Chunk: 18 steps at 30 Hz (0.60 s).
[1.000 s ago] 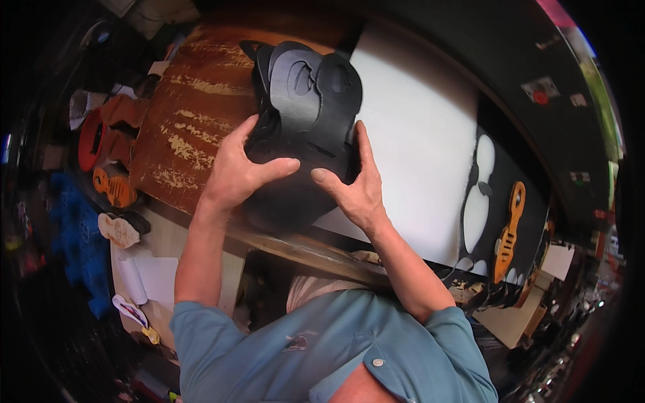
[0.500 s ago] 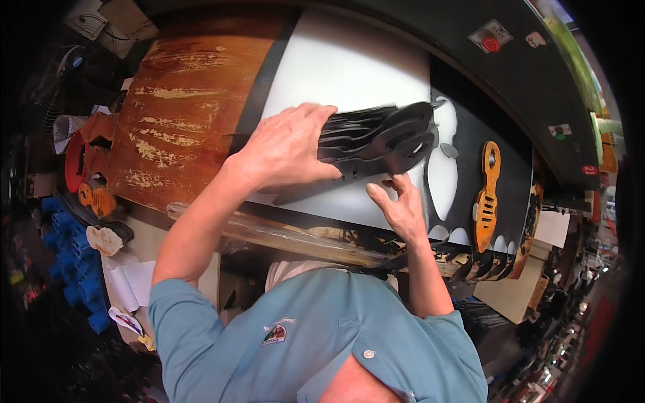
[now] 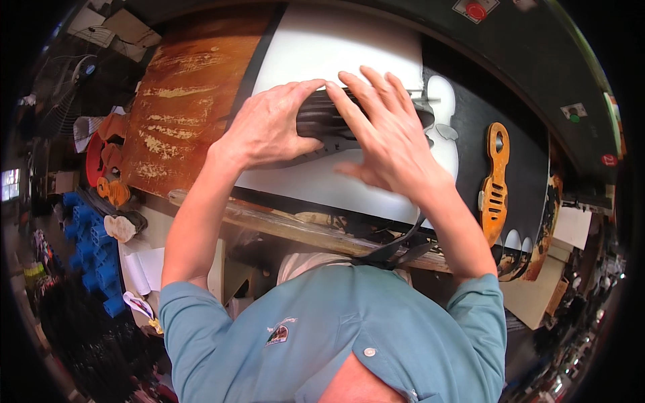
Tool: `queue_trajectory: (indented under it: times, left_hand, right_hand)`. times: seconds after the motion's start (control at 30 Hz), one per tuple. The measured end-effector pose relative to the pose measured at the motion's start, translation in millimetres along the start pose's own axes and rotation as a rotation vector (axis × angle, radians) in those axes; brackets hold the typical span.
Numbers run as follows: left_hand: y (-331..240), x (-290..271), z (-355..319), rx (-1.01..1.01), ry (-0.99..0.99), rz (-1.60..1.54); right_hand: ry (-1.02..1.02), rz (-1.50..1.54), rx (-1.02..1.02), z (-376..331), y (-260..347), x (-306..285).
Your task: The person operates a die-cutting press to cut black rubber sheets into spatula shapes. They place a sheet, press the lever, remove the cutouts, and stack them. They repeat this process multiple times, occasionally flipping the sheet to cut additional shapes.
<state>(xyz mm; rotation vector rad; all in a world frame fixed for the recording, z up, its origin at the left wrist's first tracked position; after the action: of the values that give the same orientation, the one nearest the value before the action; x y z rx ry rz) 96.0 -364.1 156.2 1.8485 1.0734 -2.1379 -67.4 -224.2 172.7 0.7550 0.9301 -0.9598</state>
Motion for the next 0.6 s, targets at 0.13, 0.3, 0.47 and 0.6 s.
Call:
queue_trajectory:
  times: [0.13, 0.3, 0.47, 0.6]
  left_hand:
    - [19.6, 2.9, -21.7, -0.020, -0.146, 0.031]
    - [31.4, 14.3, -45.4, -0.055, -0.269, -0.055]
    - [20.7, -12.6, -47.7, -0.001, -0.389, -0.081]
    - [31.5, -21.1, -48.6, -0.074, -0.304, -0.293]
  right_hand:
    - [0.299, 0.021, 0.089, 4.2, -29.8, 31.4]
    - [0.124, 0.015, -0.036, -9.8, -34.1, 43.7]
    - [0.070, -0.060, -0.045, 5.6, -29.9, -1.1]
    - [0.180, -0.134, 0.002, 23.0, -19.1, -9.0]
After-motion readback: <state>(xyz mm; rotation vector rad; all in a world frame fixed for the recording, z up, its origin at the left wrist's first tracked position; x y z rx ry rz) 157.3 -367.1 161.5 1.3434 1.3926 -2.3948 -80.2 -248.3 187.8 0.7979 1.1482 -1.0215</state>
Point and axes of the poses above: each hand's wrist, its own z-axis towards the middle knuckle, its own x-axis out of the palm, y = z × x, the point moved 3 cm from there along z, towards the middle knuckle, and after that the axes turned 10 degrees about -x, right-handed, at the moved point
